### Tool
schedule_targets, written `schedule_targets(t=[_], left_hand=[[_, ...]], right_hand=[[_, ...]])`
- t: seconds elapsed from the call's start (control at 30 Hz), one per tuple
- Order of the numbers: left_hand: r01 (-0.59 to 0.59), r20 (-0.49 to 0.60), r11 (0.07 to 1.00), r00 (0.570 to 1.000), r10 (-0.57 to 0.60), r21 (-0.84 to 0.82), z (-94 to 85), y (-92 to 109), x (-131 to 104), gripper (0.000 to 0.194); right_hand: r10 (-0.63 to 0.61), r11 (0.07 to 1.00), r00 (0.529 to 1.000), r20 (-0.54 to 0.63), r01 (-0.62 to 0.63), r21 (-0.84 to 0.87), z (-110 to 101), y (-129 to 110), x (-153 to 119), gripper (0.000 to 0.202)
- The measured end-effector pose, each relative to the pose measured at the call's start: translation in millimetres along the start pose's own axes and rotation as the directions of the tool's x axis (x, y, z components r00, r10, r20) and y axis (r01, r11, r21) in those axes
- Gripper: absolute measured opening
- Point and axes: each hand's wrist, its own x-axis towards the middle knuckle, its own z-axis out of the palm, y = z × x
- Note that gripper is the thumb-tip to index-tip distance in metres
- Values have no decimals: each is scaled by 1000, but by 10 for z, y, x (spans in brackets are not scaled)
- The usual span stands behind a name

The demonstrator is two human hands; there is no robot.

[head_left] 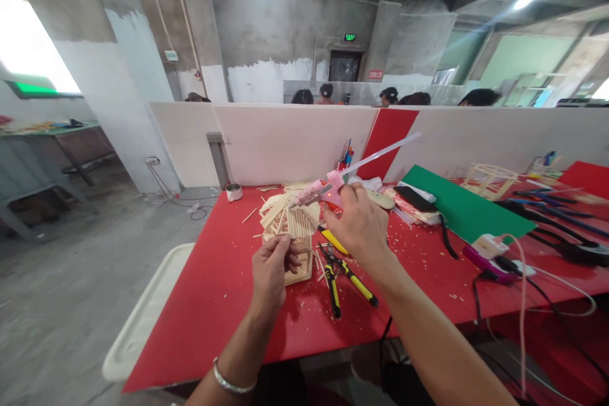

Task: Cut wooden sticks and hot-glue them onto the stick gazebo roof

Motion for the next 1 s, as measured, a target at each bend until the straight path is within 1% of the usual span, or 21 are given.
schedule_targets(t=[0.1, 0.2, 0.27, 0.3, 0.37, 0.43, 0.5, 0.57, 0.63, 0.67, 0.73, 0.87, 0.93, 1.0], left_hand=[[0, -2, 1000, 1000, 0, -3, -4, -4, 5, 29], [3, 3, 1000, 1000, -3, -9, -15, -14, 12, 31], [10, 10, 1000, 1000, -10, -18, -21, -21, 15, 32], [14, 14, 1000, 1000, -14, -21, -24, -23, 17, 33], [23, 20, 999, 1000, -23, -26, -25, -25, 18, 34], [28, 20, 999, 999, -27, -30, -24, -26, 18, 34], [22, 18, 999, 1000, -22, -27, -21, -23, 19, 33], [10, 9, 1000, 1000, -10, -15, -12, -15, 23, 33], [-4, -4, 1000, 1000, 4, 0, 2, -4, 27, 34], [-9, -11, 1000, 1000, 9, 3, 10, 1, 28, 35], [-13, -18, 1000, 1000, 13, 2, 24, 11, 25, 36], [-3, 2, 1000, 1000, 3, 5, 15, 20, -17, 36], [-15, 20, 1000, 1000, 15, 15, -19, 16, -54, 36], [-42, 18, 999, 999, 41, 31, -68, 2, -96, 35]], right_hand=[[21, 1000, 1000, 11, -21, 19, -55, 23, -19, 28], [102, 994, 994, 37, -104, 39, -112, 127, -81, 32], [181, 980, 977, 115, -189, 55, -138, 259, -174, 35], [221, 970, 960, 170, -235, 64, -142, 341, -243, 38], [296, 942, 914, 278, -327, 75, -129, 525, -426, 44], [372, 907, 858, 353, -417, 58, -85, 714, -661, 48], [455, 865, 776, 437, -502, -10, -16, 883, -913, 48], [522, 826, 688, 504, -555, -96, 65, 1019, -1137, 39], [560, 799, 635, 532, -585, -144, 146, 1122, -1297, 27], [577, 786, 615, 538, -597, -160, 183, 1162, -1350, 24], [612, 760, 580, 537, -621, -195, 248, 1222, -1408, 24], [686, 699, 517, 513, -663, -267, 334, 1260, -1430, 35], [716, 673, 498, 489, -678, -295, 351, 1244, -1432, 39], [737, 657, 498, 456, -687, -311, 348, 1212, -1432, 39]])
